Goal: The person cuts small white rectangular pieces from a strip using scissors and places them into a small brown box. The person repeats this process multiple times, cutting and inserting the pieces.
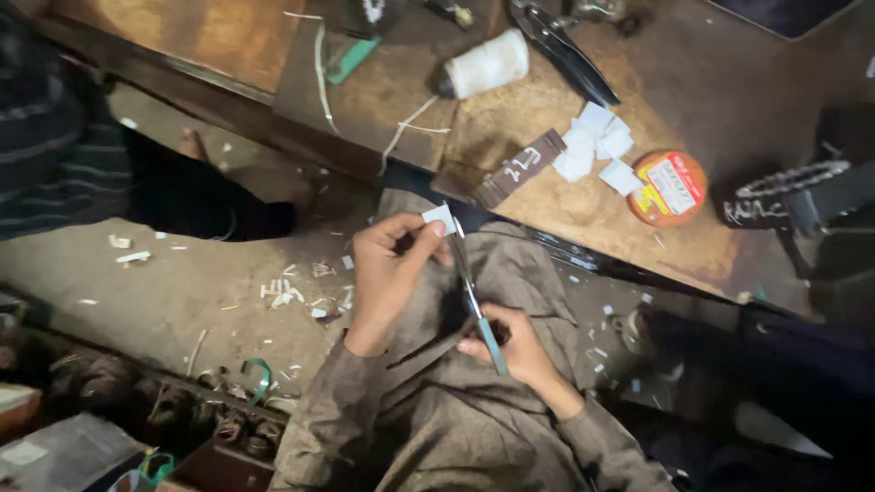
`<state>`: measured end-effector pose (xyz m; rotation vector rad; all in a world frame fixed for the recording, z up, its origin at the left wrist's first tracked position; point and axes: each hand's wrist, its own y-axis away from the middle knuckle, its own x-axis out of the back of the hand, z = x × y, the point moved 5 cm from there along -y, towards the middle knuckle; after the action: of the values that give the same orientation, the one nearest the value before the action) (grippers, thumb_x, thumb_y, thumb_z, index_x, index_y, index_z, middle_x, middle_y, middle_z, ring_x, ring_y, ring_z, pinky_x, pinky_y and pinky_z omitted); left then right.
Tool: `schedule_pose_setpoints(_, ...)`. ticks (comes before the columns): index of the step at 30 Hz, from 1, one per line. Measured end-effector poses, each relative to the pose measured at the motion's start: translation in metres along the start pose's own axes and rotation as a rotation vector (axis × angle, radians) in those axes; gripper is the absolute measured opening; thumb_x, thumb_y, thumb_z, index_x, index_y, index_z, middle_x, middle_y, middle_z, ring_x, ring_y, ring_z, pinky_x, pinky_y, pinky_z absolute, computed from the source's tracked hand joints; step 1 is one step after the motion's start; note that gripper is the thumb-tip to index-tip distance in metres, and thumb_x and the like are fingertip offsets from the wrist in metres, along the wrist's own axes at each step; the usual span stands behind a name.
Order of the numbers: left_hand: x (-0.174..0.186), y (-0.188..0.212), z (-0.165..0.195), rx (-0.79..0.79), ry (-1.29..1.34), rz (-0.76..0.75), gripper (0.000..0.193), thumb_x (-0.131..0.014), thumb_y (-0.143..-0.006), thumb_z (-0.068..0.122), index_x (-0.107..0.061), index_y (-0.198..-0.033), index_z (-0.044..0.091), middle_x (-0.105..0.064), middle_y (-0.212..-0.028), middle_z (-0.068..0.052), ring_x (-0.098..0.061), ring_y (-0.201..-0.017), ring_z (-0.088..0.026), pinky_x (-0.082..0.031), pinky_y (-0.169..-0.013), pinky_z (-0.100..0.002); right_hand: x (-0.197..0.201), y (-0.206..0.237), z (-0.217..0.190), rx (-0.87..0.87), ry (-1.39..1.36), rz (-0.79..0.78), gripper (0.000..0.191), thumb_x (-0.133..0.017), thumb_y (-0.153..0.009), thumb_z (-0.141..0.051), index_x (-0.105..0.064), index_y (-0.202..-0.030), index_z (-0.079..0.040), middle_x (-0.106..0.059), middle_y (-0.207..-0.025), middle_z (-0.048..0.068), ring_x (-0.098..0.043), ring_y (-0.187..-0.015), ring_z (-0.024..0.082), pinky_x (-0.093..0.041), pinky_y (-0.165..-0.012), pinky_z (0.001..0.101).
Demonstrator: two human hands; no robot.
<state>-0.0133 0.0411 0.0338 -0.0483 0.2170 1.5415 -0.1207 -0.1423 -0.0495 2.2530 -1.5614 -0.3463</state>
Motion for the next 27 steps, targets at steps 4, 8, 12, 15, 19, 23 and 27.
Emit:
schedule_pose_setpoints(4,-0.003,0.001,-0.002,-0.005,-0.023,-0.017,0.012,-0.071,-0.098,0.005,-0.072,-0.090,-0.005,-0.073,-0.076,-0.005,-0.070,-0.068,-0.009,-0.055,-0.064,-0.023,0.003,0.004,-0.016,0.259,0.115,0.108,0.022,-0.088,-0.080,-0.019,-0.071,-0.081,-0.005,-0.069,-0.072,-0.005,-0.061,-0.068,0.005,-0.050,-0.063,0.0245)
schedule_pose_setpoints(8,-0.005,0.001,-0.007,0.031,0.008,-0.009,0.008,-0.071,-0.096,0.004,-0.072,-0.092,-0.004,-0.073,-0.075,-0.004,-0.069,-0.066,-0.008,-0.056,-0.062,-0.023,0.005,0.003,-0.015,0.214,0.200,0.188,0.028,-0.091,-0.076,-0.018,-0.066,-0.074,-0.005,-0.059,-0.065,-0.003,-0.051,-0.065,0.005,-0.044,-0.058,0.0257)
schedule_pose_setpoints(12,-0.006,0.002,-0.009,0.040,0.011,-0.018,0.009,-0.071,-0.096,0.003,-0.072,-0.091,-0.004,-0.072,-0.073,-0.005,-0.068,-0.064,-0.008,-0.055,-0.060,-0.022,0.004,0.001,-0.013,0.228,0.075,0.161,0.024,-0.085,-0.080,-0.015,-0.064,-0.074,-0.005,-0.061,-0.067,-0.004,-0.051,-0.066,0.002,-0.044,-0.059,0.0240)
schedule_pose_setpoints(15,-0.006,0.003,-0.011,0.058,-0.005,-0.015,0.008,-0.072,-0.095,0.002,-0.072,-0.091,-0.004,-0.072,-0.073,-0.005,-0.068,-0.064,-0.008,-0.054,-0.060,-0.023,0.006,0.001,-0.011,0.234,0.079,0.203,0.028,-0.085,-0.080,-0.013,-0.060,-0.070,-0.005,-0.057,-0.063,-0.005,-0.047,-0.063,0.002,-0.041,-0.056,0.0244)
schedule_pose_setpoints(19,-0.006,0.004,-0.014,0.046,0.002,-0.020,0.010,-0.072,-0.096,0.002,-0.070,-0.088,-0.004,-0.072,-0.074,-0.004,-0.069,-0.065,-0.009,-0.055,-0.062,-0.023,0.009,0.003,-0.012,0.257,0.190,0.249,0.028,-0.084,-0.080,-0.014,-0.061,-0.067,-0.006,-0.052,-0.057,-0.004,-0.044,-0.057,0.003,-0.037,-0.051,0.0254)
schedule_pose_setpoints(23,-0.006,0.005,-0.018,0.066,-0.036,0.004,0.009,-0.071,-0.095,0.003,-0.071,-0.088,-0.003,-0.072,-0.074,-0.004,-0.069,-0.065,-0.009,-0.055,-0.061,-0.023,0.008,0.002,-0.012,0.208,0.155,0.240,0.029,-0.085,-0.082,-0.016,-0.061,-0.068,-0.005,-0.049,-0.057,-0.002,-0.042,-0.057,0.004,-0.034,-0.050,0.0264)
schedule_pose_setpoints(27,-0.014,0.012,-0.018,0.084,-0.179,-0.004,0.010,-0.071,-0.096,0.004,-0.072,-0.088,-0.003,-0.072,-0.073,-0.005,-0.066,-0.065,-0.009,-0.050,-0.061,-0.023,0.013,0.003,-0.015,0.245,0.154,0.263,0.025,-0.085,-0.079,-0.018,-0.065,-0.074,-0.005,-0.052,-0.058,-0.001,-0.043,-0.058,0.004,-0.037,-0.050,0.0261)
